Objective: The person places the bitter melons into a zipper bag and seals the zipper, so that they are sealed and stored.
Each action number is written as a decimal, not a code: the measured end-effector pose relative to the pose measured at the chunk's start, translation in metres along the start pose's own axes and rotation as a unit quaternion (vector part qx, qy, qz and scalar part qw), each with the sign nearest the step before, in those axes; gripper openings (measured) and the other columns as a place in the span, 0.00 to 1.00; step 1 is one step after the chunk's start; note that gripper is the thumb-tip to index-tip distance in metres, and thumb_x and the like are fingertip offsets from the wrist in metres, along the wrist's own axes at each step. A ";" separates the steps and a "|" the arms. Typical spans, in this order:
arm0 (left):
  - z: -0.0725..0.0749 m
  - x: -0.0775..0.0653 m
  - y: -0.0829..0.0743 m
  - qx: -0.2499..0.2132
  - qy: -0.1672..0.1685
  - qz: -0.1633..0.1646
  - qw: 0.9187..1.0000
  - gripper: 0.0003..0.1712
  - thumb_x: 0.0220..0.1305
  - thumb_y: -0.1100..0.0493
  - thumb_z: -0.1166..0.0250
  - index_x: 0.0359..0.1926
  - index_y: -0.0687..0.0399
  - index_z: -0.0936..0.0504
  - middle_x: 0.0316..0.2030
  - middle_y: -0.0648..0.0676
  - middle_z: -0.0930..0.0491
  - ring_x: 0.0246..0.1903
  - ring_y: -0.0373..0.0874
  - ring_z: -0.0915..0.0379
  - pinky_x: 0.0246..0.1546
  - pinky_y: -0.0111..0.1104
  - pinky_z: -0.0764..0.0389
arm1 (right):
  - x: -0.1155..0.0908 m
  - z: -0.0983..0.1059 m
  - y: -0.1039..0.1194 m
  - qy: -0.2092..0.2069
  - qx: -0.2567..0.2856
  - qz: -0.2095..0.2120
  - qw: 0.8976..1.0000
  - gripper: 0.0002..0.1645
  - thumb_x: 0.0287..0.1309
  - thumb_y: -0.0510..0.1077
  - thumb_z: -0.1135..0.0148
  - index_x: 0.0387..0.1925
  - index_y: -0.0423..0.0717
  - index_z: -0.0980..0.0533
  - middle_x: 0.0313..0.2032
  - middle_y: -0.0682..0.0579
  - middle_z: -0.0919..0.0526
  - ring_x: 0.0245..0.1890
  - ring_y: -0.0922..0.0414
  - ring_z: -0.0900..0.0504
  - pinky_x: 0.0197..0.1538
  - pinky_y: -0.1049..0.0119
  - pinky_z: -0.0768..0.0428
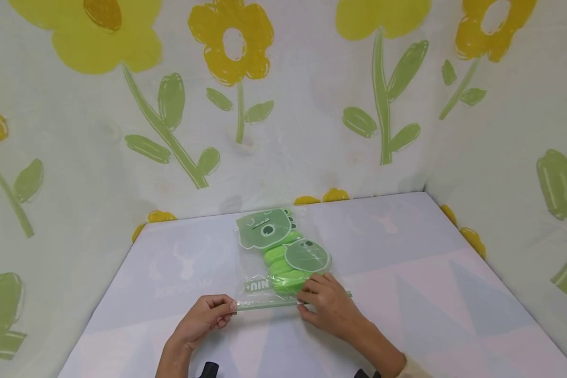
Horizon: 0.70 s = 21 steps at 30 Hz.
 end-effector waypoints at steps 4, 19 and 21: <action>0.000 0.000 0.000 0.002 -0.003 -0.001 1.000 0.12 0.64 0.58 0.31 0.33 0.65 0.16 0.22 0.50 0.24 0.19 0.37 0.34 0.22 0.26 0.33 | -0.003 0.003 -0.003 -0.001 -0.001 0.002 1.000 0.10 0.40 0.41 0.21 0.29 0.53 0.15 0.33 0.63 0.19 0.37 0.62 0.26 0.37 0.68 0.33; 0.002 -0.001 0.001 -0.003 -0.006 0.003 1.000 0.10 0.66 0.58 0.32 0.33 0.62 0.16 0.21 0.49 0.25 0.19 0.36 0.34 0.22 0.26 0.34 | -0.014 0.013 -0.014 0.001 -0.005 -0.008 1.000 0.11 0.39 0.41 0.20 0.28 0.53 0.15 0.34 0.63 0.19 0.36 0.63 0.26 0.38 0.68 0.33; 0.003 -0.001 0.001 -0.004 -0.007 0.004 1.000 0.10 0.66 0.58 0.32 0.33 0.62 0.16 0.21 0.49 0.25 0.19 0.36 0.34 0.22 0.26 0.33 | -0.015 0.014 -0.016 0.000 -0.006 -0.009 1.000 0.11 0.39 0.41 0.20 0.28 0.53 0.15 0.34 0.63 0.19 0.36 0.63 0.26 0.38 0.68 0.33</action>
Point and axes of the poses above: each hand's wrist, its own x-axis towards the middle knuckle, its own z-axis out of the back of the hand, y = z × x, the point moved 5 cm from there along x, towards the middle knuckle
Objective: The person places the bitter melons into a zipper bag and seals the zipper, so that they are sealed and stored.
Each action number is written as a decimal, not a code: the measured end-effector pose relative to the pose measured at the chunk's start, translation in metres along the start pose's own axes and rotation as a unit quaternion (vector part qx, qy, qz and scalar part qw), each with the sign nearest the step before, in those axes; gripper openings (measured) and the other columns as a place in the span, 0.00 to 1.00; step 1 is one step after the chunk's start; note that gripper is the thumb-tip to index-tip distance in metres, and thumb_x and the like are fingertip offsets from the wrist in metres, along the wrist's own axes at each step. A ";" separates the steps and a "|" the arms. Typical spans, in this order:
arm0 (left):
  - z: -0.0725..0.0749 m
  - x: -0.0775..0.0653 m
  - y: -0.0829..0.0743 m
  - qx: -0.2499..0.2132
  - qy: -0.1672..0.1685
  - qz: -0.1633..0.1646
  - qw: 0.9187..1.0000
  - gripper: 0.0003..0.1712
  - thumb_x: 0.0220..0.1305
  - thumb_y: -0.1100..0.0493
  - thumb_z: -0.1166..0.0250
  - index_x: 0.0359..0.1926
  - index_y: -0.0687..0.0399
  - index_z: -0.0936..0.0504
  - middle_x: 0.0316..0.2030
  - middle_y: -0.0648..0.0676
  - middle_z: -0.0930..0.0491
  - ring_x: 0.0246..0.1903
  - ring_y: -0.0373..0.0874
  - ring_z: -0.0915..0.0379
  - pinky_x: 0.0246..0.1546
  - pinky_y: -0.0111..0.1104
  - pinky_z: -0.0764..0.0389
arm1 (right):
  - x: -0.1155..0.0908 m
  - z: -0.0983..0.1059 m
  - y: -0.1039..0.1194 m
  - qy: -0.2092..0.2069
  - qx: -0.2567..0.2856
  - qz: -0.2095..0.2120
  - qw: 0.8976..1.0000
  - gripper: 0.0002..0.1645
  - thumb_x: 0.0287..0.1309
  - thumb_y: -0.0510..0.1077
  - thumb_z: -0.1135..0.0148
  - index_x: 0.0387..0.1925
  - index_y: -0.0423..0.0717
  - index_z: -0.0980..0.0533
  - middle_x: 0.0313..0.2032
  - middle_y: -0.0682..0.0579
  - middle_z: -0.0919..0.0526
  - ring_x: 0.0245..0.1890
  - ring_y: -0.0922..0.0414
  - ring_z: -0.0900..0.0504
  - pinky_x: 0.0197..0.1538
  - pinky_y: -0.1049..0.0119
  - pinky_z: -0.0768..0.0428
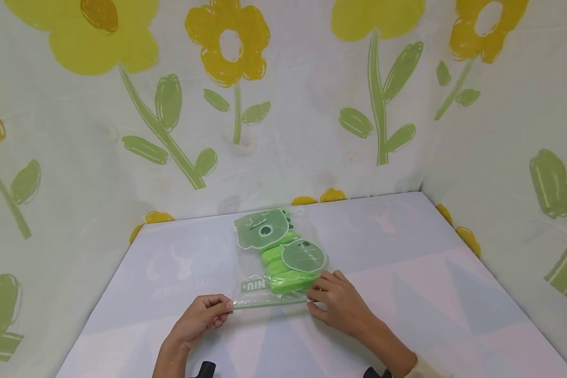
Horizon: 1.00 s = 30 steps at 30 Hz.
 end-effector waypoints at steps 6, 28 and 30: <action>0.001 0.000 0.000 -0.005 0.000 0.004 1.000 0.09 0.66 0.59 0.33 0.32 0.62 0.16 0.21 0.49 0.25 0.19 0.36 0.34 0.22 0.26 0.33 | -0.003 0.004 -0.003 -0.004 -0.003 0.003 1.000 0.12 0.38 0.41 0.20 0.28 0.52 0.15 0.34 0.63 0.19 0.36 0.62 0.27 0.38 0.68 0.33; 0.001 0.001 0.001 -0.006 -0.004 0.006 1.000 0.09 0.65 0.59 0.32 0.33 0.63 0.16 0.21 0.49 0.25 0.19 0.36 0.34 0.21 0.25 0.33 | -0.011 0.013 -0.011 -0.004 0.001 -0.002 1.000 0.12 0.38 0.40 0.20 0.28 0.53 0.15 0.33 0.64 0.20 0.36 0.63 0.27 0.39 0.69 0.35; 0.001 0.001 0.001 -0.007 -0.002 0.006 1.000 0.10 0.65 0.59 0.32 0.33 0.63 0.16 0.21 0.49 0.25 0.19 0.36 0.34 0.21 0.25 0.33 | -0.011 0.013 -0.011 -0.003 -0.001 -0.003 1.000 0.12 0.38 0.40 0.20 0.28 0.52 0.15 0.33 0.64 0.20 0.36 0.63 0.27 0.39 0.69 0.34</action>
Point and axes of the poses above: each hand's wrist, its own x-axis towards the middle knuckle, its own z-axis out of the back of the hand, y = z × x, the point moved 5 cm from there along x, towards the middle knuckle
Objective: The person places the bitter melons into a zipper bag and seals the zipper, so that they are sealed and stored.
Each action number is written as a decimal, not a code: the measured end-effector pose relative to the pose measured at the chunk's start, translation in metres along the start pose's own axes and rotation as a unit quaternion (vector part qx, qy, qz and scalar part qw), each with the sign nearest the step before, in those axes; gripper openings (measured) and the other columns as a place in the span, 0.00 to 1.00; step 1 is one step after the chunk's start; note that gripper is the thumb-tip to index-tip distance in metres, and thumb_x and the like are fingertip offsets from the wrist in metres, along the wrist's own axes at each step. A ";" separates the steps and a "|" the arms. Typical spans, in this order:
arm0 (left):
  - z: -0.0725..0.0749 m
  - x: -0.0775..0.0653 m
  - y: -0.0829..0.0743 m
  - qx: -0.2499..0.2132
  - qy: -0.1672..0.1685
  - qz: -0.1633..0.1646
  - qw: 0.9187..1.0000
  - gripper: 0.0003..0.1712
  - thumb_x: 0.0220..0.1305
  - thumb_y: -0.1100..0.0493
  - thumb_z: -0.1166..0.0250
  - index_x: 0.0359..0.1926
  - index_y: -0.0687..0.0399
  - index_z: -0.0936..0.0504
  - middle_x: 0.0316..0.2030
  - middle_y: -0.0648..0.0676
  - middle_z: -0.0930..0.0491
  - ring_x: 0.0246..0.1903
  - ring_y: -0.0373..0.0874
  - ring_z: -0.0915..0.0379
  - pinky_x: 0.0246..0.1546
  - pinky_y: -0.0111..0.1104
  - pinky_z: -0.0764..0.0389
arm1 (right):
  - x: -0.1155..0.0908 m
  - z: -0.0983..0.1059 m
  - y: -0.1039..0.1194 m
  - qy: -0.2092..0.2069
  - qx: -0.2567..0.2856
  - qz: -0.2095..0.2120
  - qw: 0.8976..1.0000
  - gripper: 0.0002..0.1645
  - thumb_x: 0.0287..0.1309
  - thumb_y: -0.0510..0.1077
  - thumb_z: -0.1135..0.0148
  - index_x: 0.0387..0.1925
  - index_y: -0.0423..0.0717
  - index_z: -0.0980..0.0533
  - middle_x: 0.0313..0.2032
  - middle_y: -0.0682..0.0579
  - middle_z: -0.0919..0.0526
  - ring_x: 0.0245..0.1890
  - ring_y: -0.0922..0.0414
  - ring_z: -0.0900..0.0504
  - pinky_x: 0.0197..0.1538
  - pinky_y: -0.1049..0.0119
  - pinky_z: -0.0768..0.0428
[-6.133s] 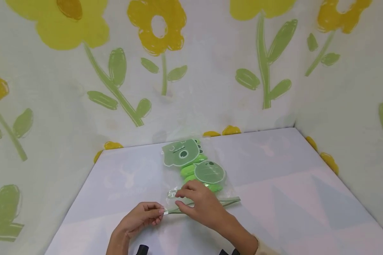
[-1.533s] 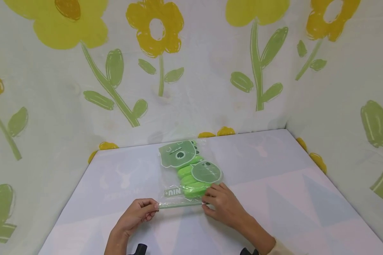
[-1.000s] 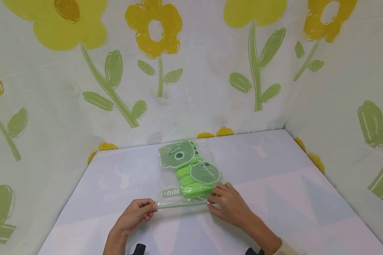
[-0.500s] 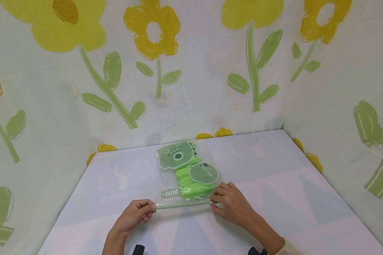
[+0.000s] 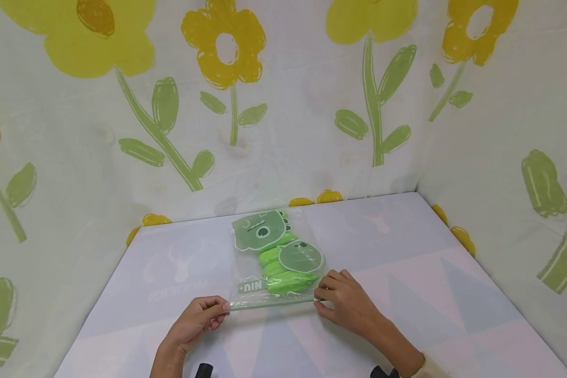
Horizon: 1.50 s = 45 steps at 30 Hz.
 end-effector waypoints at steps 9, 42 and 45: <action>-0.002 -0.001 -0.001 -0.003 0.005 0.000 1.000 0.10 0.66 0.59 0.32 0.34 0.64 0.17 0.21 0.49 0.25 0.19 0.36 0.34 0.21 0.25 0.32 | -0.003 0.003 -0.002 0.000 -0.005 -0.002 1.000 0.13 0.37 0.39 0.20 0.28 0.52 0.15 0.32 0.63 0.20 0.35 0.62 0.27 0.38 0.68 0.33; -0.001 -0.002 -0.001 0.012 0.006 -0.005 1.000 0.11 0.67 0.58 0.33 0.35 0.65 0.17 0.22 0.49 0.25 0.20 0.36 0.34 0.22 0.26 0.32 | -0.015 0.013 -0.012 -0.007 -0.015 -0.002 1.000 0.13 0.35 0.39 0.19 0.27 0.52 0.16 0.32 0.63 0.20 0.35 0.62 0.26 0.38 0.68 0.33; -0.001 -0.001 -0.001 0.013 0.008 -0.006 1.000 0.11 0.67 0.58 0.34 0.35 0.65 0.17 0.22 0.49 0.26 0.20 0.37 0.34 0.23 0.26 0.32 | -0.016 0.012 -0.013 -0.004 -0.020 -0.006 1.000 0.13 0.36 0.39 0.19 0.27 0.52 0.16 0.32 0.63 0.20 0.35 0.62 0.26 0.38 0.68 0.33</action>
Point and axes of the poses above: each hand's wrist, its own x-axis towards the middle knuckle, its own z-axis out of the back of the hand, y = z × x, the point moved 5 cm from there along x, towards the middle knuckle
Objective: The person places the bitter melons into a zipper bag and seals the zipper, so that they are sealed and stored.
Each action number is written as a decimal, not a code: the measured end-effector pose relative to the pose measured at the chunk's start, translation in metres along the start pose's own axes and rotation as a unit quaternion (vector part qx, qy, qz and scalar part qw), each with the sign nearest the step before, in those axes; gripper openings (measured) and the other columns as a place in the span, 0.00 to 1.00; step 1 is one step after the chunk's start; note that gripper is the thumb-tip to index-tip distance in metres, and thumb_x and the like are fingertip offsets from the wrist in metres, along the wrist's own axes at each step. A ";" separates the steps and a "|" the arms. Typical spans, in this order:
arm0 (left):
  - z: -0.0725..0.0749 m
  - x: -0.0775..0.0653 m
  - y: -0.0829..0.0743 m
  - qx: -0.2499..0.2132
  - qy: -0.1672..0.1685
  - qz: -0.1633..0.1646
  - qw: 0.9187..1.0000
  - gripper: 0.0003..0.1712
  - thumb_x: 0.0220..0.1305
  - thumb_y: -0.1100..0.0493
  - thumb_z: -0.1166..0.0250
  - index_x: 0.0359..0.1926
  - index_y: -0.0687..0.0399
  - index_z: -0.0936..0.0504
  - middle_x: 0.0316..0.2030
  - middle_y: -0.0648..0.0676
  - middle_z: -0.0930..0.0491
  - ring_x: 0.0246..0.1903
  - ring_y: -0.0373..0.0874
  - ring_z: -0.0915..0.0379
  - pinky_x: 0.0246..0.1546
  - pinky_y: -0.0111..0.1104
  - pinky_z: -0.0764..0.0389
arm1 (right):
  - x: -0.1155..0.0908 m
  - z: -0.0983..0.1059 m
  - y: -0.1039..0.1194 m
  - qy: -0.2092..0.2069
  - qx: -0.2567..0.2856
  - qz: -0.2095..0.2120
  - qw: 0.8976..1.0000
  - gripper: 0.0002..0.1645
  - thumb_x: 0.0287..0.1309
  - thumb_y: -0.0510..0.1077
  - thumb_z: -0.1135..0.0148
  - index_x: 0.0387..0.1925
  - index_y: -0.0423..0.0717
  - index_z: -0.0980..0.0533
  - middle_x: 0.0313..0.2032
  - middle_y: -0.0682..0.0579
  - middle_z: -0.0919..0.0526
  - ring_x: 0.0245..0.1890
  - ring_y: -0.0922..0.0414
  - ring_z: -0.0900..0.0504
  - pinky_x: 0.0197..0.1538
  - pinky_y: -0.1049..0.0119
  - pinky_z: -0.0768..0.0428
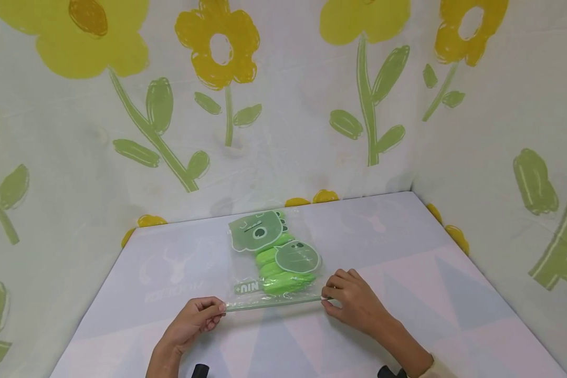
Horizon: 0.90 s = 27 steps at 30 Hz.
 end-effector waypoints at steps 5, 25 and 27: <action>0.000 0.000 0.000 0.001 0.000 0.000 1.000 0.13 0.67 0.58 0.34 0.35 0.67 0.18 0.22 0.50 0.25 0.20 0.37 0.35 0.23 0.26 0.32 | -0.002 0.002 -0.001 -0.001 -0.004 -0.001 1.000 0.14 0.35 0.39 0.19 0.27 0.52 0.16 0.32 0.63 0.20 0.35 0.62 0.26 0.38 0.68 0.32; 0.002 0.000 -0.002 0.003 -0.009 0.004 1.000 0.14 0.67 0.58 0.34 0.36 0.68 0.18 0.22 0.50 0.26 0.20 0.37 0.35 0.23 0.27 0.32 | -0.007 0.009 -0.005 0.008 -0.011 -0.011 1.000 0.14 0.35 0.39 0.19 0.27 0.52 0.16 0.32 0.63 0.20 0.35 0.62 0.26 0.37 0.67 0.31; 0.002 -0.001 -0.002 0.005 -0.008 0.004 1.000 0.14 0.67 0.58 0.34 0.36 0.68 0.18 0.22 0.50 0.26 0.20 0.37 0.35 0.23 0.27 0.32 | -0.008 0.009 -0.006 0.007 -0.011 -0.011 1.000 0.14 0.35 0.39 0.19 0.27 0.52 0.16 0.32 0.63 0.20 0.35 0.62 0.26 0.37 0.67 0.32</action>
Point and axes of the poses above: each hand's wrist, its own x-axis towards the middle knuckle, its own z-axis out of the back of the hand, y = z × x, the point moved 5 cm from there along x, towards the middle knuckle
